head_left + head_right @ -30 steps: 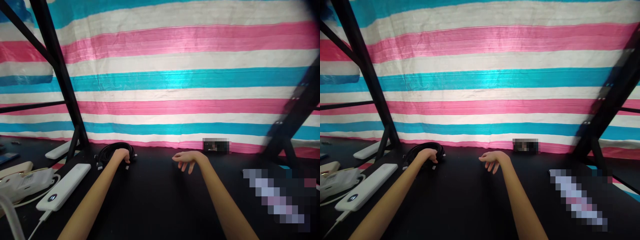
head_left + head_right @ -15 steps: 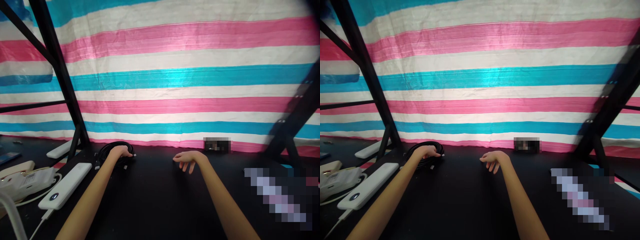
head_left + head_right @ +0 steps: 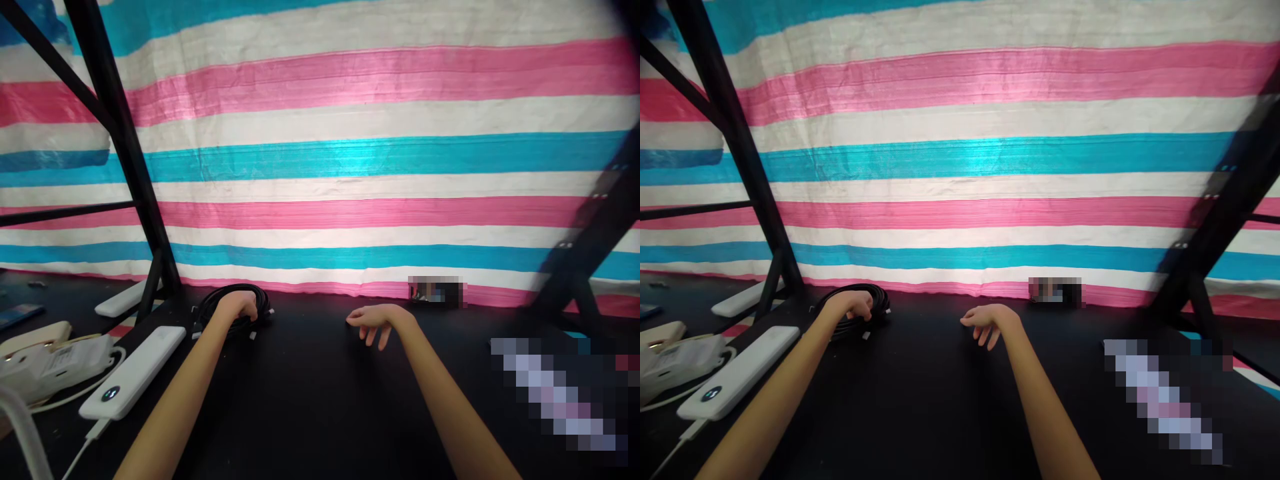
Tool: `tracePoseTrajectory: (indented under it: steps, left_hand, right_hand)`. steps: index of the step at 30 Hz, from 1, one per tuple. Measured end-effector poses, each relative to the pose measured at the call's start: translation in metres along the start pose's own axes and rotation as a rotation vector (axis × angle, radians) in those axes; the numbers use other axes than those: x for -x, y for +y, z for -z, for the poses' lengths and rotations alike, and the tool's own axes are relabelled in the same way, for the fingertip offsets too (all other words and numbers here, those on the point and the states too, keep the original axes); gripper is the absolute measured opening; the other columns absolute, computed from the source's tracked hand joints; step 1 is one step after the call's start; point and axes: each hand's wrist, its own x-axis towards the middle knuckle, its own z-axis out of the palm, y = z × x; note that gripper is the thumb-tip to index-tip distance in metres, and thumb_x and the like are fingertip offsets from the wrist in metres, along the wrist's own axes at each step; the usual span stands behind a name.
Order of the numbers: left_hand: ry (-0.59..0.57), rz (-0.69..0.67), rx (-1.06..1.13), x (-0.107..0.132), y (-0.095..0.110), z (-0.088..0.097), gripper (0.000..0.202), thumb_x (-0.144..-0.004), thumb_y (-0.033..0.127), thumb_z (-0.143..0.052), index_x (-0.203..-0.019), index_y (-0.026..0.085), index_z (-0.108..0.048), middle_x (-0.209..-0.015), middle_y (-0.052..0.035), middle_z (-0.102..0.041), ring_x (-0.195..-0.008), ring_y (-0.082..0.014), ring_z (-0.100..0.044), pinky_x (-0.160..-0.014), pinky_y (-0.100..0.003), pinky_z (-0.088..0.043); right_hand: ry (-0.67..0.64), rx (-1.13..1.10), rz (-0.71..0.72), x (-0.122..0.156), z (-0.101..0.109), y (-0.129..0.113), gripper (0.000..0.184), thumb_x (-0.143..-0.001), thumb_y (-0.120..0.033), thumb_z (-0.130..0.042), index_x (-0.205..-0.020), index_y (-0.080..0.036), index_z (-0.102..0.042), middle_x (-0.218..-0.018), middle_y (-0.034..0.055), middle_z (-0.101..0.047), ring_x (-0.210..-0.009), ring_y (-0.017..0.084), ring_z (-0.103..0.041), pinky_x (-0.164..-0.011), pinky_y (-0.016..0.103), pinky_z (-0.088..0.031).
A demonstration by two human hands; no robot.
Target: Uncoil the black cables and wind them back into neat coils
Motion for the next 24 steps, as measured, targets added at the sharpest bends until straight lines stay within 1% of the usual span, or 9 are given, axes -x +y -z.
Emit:
tracePoseTrajectory:
  steps: [4,8,10,13,15,18,20,22,24]
  left_hand:
    - [0.014,-0.025,0.035,-0.001,-0.007,0.001,0.035,-0.087,0.033,-0.054,-0.118,0.015,-0.053,-0.117,-0.0096,-0.056,-0.098,-0.0211,-0.058,-0.082,-0.042,-0.05]
    - [0.073,-0.062,0.082,-0.001,-0.013,0.004,0.034,-0.087,0.033,-0.054,-0.116,0.015,-0.054,-0.114,-0.009,-0.057,-0.096,-0.0198,-0.059,-0.08,-0.041,-0.051]
    - [0.118,-0.092,0.111,0.001,-0.015,0.006,0.028,-0.085,0.032,-0.055,-0.107,0.013,-0.058,-0.104,-0.008,-0.061,-0.087,-0.0188,-0.061,-0.074,-0.037,-0.052]
    - [0.189,-0.144,0.165,0.005,-0.017,0.011,0.018,-0.08,0.026,-0.052,-0.088,0.013,-0.06,-0.078,-0.0055,-0.064,-0.067,-0.0178,-0.062,-0.057,-0.029,-0.048]
    - [0.241,-0.176,0.199,0.007,-0.018,0.013,0.018,-0.075,0.025,-0.048,-0.083,0.013,-0.059,-0.072,-0.0049,-0.063,-0.059,-0.0171,-0.06,-0.051,-0.027,-0.045]
    - [0.304,-0.222,0.219,0.01,-0.018,0.016,0.018,-0.069,0.023,-0.049,-0.081,0.014,-0.058,-0.076,-0.0047,-0.064,-0.059,-0.0159,-0.06,-0.051,-0.025,-0.044]
    - [0.303,-0.239,0.218,0.009,-0.016,0.015,0.019,-0.068,0.021,-0.053,-0.084,0.014,-0.059,-0.079,-0.0036,-0.064,-0.062,-0.0151,-0.06,-0.052,-0.024,-0.044]
    - [0.273,-0.236,0.212,0.007,-0.015,0.013,0.021,-0.072,0.022,-0.055,-0.091,0.015,-0.059,-0.081,-0.0025,-0.064,-0.063,-0.0139,-0.06,-0.053,-0.024,-0.046]
    - [0.245,-0.216,0.202,0.004,-0.013,0.011,0.021,-0.08,0.026,-0.055,-0.097,0.014,-0.058,-0.083,-0.0028,-0.063,-0.064,-0.0128,-0.059,-0.056,-0.026,-0.048]
  right_hand:
    - [-0.001,-0.003,0.004,0.001,0.0,0.0,0.038,-0.103,-0.031,-0.036,-0.137,-0.014,-0.036,-0.077,0.0045,-0.056,-0.067,0.017,-0.064,-0.051,0.028,-0.059]
    - [0.002,-0.013,0.006,0.002,0.0,0.001,0.039,-0.103,-0.031,-0.036,-0.137,-0.013,-0.036,-0.077,0.0049,-0.056,-0.067,0.017,-0.065,-0.051,0.029,-0.059]
    - [0.006,-0.02,0.006,0.002,-0.001,0.0,0.039,-0.102,-0.031,-0.037,-0.137,-0.013,-0.036,-0.077,0.0051,-0.057,-0.068,0.018,-0.065,-0.053,0.03,-0.059]
    - [0.011,-0.028,0.002,0.004,-0.001,0.0,0.039,-0.102,-0.032,-0.038,-0.136,-0.013,-0.037,-0.076,0.0048,-0.057,-0.068,0.018,-0.065,-0.055,0.03,-0.06]
    - [0.011,-0.029,0.0,0.005,-0.001,0.0,0.038,-0.102,-0.031,-0.038,-0.136,-0.013,-0.037,-0.075,0.0045,-0.057,-0.068,0.018,-0.065,-0.055,0.029,-0.059]
    - [0.006,-0.028,-0.004,0.006,-0.001,-0.002,0.038,-0.103,-0.03,-0.036,-0.137,-0.013,-0.035,-0.075,0.0045,-0.057,-0.066,0.017,-0.065,-0.053,0.028,-0.059]
    - [0.005,-0.026,-0.005,0.006,-0.001,-0.002,0.038,-0.103,-0.031,-0.036,-0.136,-0.013,-0.035,-0.075,0.0045,-0.057,-0.064,0.017,-0.064,-0.052,0.027,-0.059]
    - [0.003,-0.024,-0.006,0.006,-0.001,-0.002,0.038,-0.103,-0.03,-0.036,-0.136,-0.013,-0.035,-0.075,0.0043,-0.057,-0.063,0.016,-0.064,-0.051,0.026,-0.059]
    - [-0.002,-0.023,-0.007,0.006,-0.001,-0.002,0.037,-0.103,-0.03,-0.035,-0.136,-0.013,-0.035,-0.075,0.0043,-0.056,-0.062,0.016,-0.064,-0.049,0.026,-0.058]
